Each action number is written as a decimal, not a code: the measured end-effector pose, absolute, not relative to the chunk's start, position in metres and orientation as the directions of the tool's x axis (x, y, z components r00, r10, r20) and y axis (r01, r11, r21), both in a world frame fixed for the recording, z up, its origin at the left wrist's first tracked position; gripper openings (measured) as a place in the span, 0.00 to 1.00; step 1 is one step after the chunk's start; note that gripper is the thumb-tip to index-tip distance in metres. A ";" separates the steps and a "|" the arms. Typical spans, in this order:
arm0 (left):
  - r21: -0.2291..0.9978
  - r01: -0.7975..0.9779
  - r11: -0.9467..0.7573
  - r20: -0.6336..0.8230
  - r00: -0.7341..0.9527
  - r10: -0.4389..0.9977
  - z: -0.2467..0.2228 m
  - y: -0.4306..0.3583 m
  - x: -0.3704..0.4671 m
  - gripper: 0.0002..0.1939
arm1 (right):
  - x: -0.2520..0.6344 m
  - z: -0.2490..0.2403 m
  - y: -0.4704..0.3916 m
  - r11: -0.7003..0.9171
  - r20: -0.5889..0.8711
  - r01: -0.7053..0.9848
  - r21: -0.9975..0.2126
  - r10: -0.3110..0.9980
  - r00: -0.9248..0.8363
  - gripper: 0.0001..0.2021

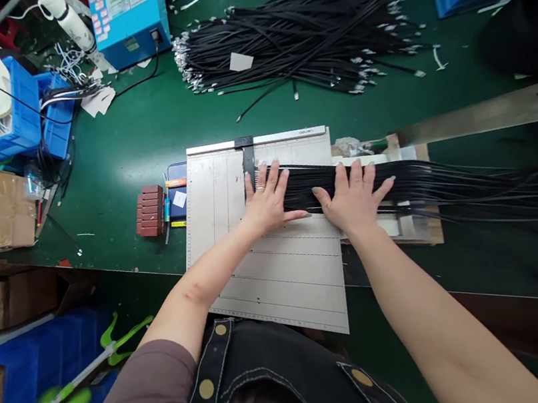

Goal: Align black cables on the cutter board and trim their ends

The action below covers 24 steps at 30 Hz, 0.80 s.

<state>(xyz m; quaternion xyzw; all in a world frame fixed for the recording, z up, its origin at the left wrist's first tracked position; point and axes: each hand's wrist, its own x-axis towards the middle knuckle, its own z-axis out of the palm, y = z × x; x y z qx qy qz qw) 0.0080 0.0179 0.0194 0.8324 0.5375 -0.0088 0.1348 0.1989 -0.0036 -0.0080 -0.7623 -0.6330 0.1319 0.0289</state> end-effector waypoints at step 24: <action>0.046 0.934 -0.353 -0.152 0.356 0.922 0.006 0.042 0.025 0.56 | 0.233 -0.011 -0.015 0.005 0.163 0.932 -0.363 0.985 0.059 0.27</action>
